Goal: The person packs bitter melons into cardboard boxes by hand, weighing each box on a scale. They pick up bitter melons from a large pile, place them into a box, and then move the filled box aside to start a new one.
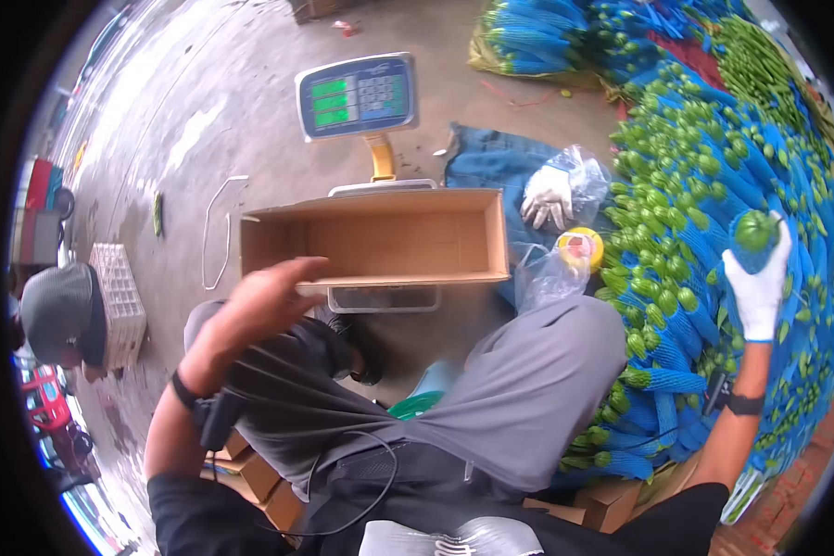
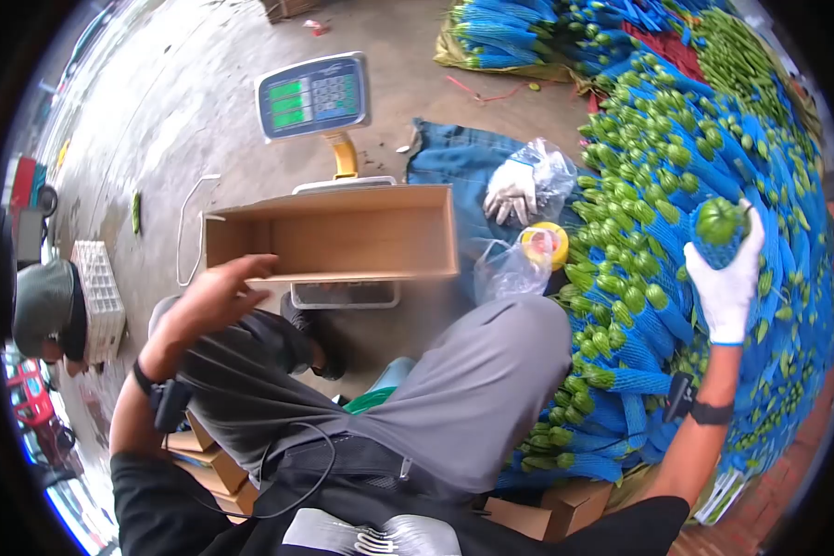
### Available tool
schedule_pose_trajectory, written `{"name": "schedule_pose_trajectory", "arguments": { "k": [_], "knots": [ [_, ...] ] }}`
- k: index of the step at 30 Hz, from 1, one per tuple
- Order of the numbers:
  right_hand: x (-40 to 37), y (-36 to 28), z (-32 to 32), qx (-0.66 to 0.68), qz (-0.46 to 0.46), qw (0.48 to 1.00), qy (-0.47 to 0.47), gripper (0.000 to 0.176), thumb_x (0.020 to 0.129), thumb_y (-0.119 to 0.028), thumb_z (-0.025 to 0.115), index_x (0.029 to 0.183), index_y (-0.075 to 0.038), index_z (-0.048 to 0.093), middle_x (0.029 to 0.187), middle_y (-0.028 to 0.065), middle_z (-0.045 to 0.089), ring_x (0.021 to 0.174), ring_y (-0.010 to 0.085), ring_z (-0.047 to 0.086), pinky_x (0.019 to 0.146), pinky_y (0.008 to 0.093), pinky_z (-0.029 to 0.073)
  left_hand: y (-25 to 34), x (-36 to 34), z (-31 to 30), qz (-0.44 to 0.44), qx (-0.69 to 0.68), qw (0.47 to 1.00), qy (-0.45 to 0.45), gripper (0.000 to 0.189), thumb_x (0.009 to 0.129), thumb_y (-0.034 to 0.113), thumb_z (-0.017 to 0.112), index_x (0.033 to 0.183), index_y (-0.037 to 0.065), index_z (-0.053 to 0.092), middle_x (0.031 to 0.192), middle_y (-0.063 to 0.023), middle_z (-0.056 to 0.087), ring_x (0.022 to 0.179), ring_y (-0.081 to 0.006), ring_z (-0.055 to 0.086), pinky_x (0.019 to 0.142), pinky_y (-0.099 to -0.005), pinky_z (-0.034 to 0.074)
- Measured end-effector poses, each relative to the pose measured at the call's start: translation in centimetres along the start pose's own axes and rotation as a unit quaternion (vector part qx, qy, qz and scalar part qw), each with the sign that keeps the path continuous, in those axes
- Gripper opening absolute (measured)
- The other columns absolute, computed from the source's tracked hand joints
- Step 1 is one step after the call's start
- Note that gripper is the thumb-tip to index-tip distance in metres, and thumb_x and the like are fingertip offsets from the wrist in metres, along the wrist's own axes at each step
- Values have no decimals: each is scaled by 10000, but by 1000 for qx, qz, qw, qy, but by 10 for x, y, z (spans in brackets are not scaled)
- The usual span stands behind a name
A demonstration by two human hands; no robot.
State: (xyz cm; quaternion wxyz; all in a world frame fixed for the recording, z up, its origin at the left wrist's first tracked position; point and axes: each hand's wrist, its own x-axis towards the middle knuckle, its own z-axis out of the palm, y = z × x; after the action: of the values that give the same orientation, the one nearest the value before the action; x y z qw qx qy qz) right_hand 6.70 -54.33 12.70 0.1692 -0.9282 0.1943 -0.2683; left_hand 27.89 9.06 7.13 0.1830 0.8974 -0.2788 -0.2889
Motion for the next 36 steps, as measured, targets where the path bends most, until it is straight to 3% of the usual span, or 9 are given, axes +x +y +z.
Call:
{"name": "schedule_pose_trajectory", "arguments": {
  "k": [5,11,17,21,26,29,31,33,36],
  "knots": [
    [34,-176,4,162,-70,978,-115,936,763,-9,840,1580,-69,387,1505,94,494,1355,211,528,1152,361,455,2,35,96,72,165,978,-107,783,905,333,777,1541,19,446,1365,-265,609,1035,-442,732,886,-490,603],
    [40,-363,136,121,-381,877,-267,804,675,-128,855,1406,-36,533,1240,194,642,1111,347,675,992,419,552,-12,45,121,93,119,988,-10,768,863,301,761,1469,-71,471,1261,-327,594,988,-439,734,848,-469,613],
    [-19,-485,311,-41,-329,766,-550,782,724,-415,787,1355,-5,578,1260,283,674,1179,402,677,998,462,551,-23,39,159,173,179,954,168,460,860,245,674,1256,11,671,1230,-229,666,1036,-257,684,772,-410,601],
    [-62,-516,393,-118,-329,725,-593,821,734,-441,760,1378,25,554,1304,294,662,1223,402,667,1039,447,541,-6,35,137,126,139,980,61,320,934,238,629,1150,48,770,1284,-147,724,1280,-342,612,958,-470,554],
    [-92,-525,472,-127,-267,727,-620,987,742,-558,758,1471,47,481,1415,312,599,1336,416,596,1124,452,488,-10,46,148,95,-134,954,253,245,917,250,673,1035,78,802,1094,-185,777,1033,-305,753,865,-422,608],
    [-101,-496,501,-86,-301,727,-612,1149,789,-667,735,1597,58,358,1552,324,485,1468,422,466,1219,467,394,-11,41,155,72,-69,977,189,280,923,283,691,1094,92,805,1144,-137,767,1090,-291,723,850,-412,598],
    [-101,-471,515,-26,-320,714,-622,1050,892,-655,658,1614,44,353,1599,293,447,1493,423,432,1249,472,353,-12,43,155,84,45,983,159,304,929,302,698,1131,103,807,1170,-99,761,1124,-281,702,837,-403,588],
    [-95,-453,516,-30,-339,698,-630,854,942,-570,629,1585,-35,457,1600,257,464,1477,427,445,1244,481,356,-7,45,129,98,97,984,-109,371,972,213,613,1281,57,748,1338,-134,701,1285,-324,608,1099,-453,450],
    [-101,-428,517,-80,-412,625,-659,647,940,-436,631,1517,-149,574,1564,230,518,1455,390,477,1220,500,383,-4,44,130,106,127,978,-124,342,958,218,629,1224,62,775,1274,-134,717,1245,-340,614,1058,-453,471]
  ]
}}
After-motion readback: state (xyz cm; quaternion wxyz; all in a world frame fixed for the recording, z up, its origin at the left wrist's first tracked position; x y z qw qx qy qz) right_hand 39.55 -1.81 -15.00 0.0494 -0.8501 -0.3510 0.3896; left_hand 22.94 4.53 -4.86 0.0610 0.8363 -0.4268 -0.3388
